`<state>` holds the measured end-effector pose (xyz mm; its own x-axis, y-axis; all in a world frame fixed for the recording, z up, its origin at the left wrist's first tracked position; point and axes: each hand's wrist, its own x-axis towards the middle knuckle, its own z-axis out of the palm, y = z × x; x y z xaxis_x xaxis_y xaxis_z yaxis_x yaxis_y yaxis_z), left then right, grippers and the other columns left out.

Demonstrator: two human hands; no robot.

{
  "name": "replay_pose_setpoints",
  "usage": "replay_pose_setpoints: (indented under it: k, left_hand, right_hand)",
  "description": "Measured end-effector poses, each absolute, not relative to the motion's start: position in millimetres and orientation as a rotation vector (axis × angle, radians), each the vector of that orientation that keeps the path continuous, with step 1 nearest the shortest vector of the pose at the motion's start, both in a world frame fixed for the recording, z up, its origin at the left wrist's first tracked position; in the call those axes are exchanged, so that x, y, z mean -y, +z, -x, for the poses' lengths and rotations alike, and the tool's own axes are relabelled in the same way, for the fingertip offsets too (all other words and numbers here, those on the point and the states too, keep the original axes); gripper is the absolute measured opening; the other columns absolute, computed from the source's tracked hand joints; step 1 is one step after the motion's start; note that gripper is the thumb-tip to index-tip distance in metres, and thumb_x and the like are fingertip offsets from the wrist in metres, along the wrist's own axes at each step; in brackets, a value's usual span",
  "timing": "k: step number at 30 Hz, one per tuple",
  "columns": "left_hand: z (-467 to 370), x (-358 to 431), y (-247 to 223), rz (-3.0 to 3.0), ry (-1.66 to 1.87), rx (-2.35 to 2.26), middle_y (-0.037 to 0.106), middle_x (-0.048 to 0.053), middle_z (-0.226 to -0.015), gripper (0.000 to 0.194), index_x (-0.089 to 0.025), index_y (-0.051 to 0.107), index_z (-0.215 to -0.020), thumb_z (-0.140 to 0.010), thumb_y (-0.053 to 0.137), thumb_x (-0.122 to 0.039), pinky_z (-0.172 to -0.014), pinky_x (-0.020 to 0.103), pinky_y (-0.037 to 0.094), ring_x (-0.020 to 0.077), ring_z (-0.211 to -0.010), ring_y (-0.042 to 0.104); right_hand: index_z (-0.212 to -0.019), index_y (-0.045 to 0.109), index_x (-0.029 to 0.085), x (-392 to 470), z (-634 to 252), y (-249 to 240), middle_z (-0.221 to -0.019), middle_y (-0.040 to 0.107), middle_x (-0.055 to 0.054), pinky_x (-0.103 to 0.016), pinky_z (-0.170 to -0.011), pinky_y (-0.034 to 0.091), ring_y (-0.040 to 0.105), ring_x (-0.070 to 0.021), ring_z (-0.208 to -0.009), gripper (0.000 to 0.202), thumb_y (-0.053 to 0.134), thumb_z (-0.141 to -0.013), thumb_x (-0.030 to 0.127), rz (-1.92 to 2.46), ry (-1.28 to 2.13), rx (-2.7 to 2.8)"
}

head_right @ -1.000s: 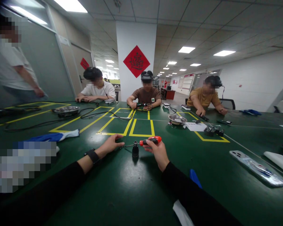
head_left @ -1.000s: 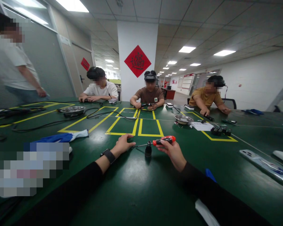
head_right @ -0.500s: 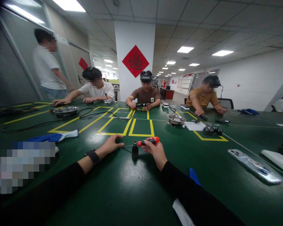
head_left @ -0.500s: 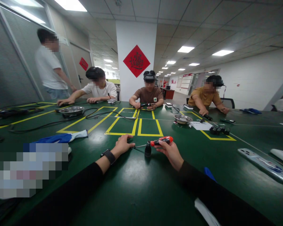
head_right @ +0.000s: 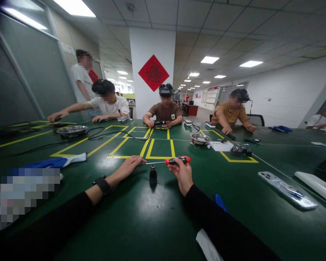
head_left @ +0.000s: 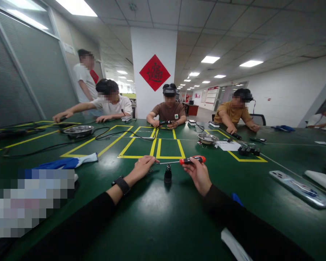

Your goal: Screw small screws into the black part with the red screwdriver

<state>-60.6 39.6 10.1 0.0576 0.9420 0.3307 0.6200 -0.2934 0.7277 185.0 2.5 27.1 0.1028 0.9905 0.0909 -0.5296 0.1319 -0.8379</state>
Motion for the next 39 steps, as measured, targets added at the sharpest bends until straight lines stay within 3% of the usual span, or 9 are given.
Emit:
replay_pose_setpoints:
  k: [6, 11, 15, 19, 23, 29, 35, 39]
  left_hand:
    - [54, -36, 16, -2.119, 1.105, -1.221, 0.062, 0.005, -0.109, 0.041, -0.021, 0.066, -0.070, -0.085, 0.039, -0.047, -0.097, 0.034, 0.036, 0.0219, -0.106, 0.051]
    - [57, -36, 16, -2.071, 1.255, -1.419, 0.063, 0.005, -0.082, 0.042, -0.018, 0.056, -0.065, -0.086, 0.034, -0.046, -0.081, 0.031, 0.042, 0.0203, -0.086, 0.056]
    - [49, -24, 20, -2.040, 1.378, -1.554, 0.051, 0.000, -0.061, 0.041, -0.018, 0.047, -0.062, -0.089, 0.029, -0.043, -0.062, 0.026, 0.038, 0.0163, -0.063, 0.049]
    - [30, -4, 27, -2.089, 1.534, -1.492, 0.048, 0.000, -0.069, 0.030, -0.019, 0.044, -0.072, -0.091, 0.028, -0.035, -0.063, 0.026, 0.038, 0.0151, -0.066, 0.047]
    - [17, 9, 31, -2.205, 1.621, -1.364, 0.050, 0.002, -0.080, 0.017, -0.018, 0.047, -0.083, -0.090, 0.037, -0.030, -0.070, 0.027, 0.040, 0.0155, -0.074, 0.048]
    - [16, 12, 29, -2.334, 1.621, -1.182, 0.056, 0.003, -0.084, 0.010, -0.018, 0.054, -0.087, -0.088, 0.047, -0.025, -0.075, 0.029, 0.042, 0.0157, -0.081, 0.052]
    - [13, 18, 28, -2.599, 1.372, -1.043, 0.056, 0.004, -0.079, 0.017, -0.017, 0.054, -0.079, -0.089, 0.045, -0.027, -0.070, 0.028, 0.041, 0.0157, -0.077, 0.050]
    - [8, 22, 27, -2.803, 1.176, -0.940, 0.052, 0.004, -0.075, 0.023, -0.017, 0.050, -0.077, -0.092, 0.034, -0.024, -0.066, 0.028, 0.037, 0.0158, -0.073, 0.046]
  right_hand:
    - [-0.082, 0.054, 0.016, -1, -185, 28, -0.073, 0.070, -0.006, -0.025, -0.055, 0.053, 0.066, -0.0155, -0.061, 0.021, 0.066, -0.071, 0.031, 0.721, 1.289, 0.786]
    - [-0.090, 0.052, 0.019, 1, -185, 32, -0.085, 0.068, -0.005, -0.028, -0.063, 0.053, 0.067, -0.0162, -0.071, 0.026, 0.064, -0.072, 0.031, 0.690, 1.203, 0.899]
    - [-0.092, 0.052, 0.021, 5, -185, 33, -0.107, 0.059, -0.004, -0.035, -0.078, 0.050, 0.063, -0.0182, -0.089, 0.028, 0.065, -0.066, 0.017, 0.687, 1.012, 1.351]
    - [-0.081, 0.056, 0.020, 12, -182, 29, -0.106, 0.054, -0.004, -0.038, -0.096, 0.037, 0.052, -0.0199, -0.106, 0.026, 0.062, -0.061, 0.005, 0.710, 0.694, 1.933]
    - [-0.085, 0.055, 0.020, 16, -179, 25, -0.108, 0.050, -0.005, -0.037, -0.094, 0.037, 0.050, -0.0200, -0.105, 0.032, 0.066, -0.059, 0.005, 0.780, 0.631, 2.128]
    - [-0.086, 0.053, 0.019, 18, -178, 25, -0.103, 0.050, -0.004, -0.034, -0.084, 0.042, 0.052, -0.0190, -0.095, 0.037, 0.075, -0.057, 0.022, 0.901, 0.646, 2.172]
    - [-0.086, 0.055, 0.018, 27, -175, 38, -0.089, 0.057, -0.003, -0.032, -0.079, 0.042, 0.053, -0.0179, -0.086, 0.023, 0.068, -0.071, 0.027, 0.844, 0.437, 2.042]
    - [-0.081, 0.058, 0.017, 32, -175, 46, -0.079, 0.059, -0.002, -0.026, -0.069, 0.043, 0.056, -0.0138, -0.073, 0.011, 0.062, -0.078, 0.027, 0.681, 0.497, 2.040]
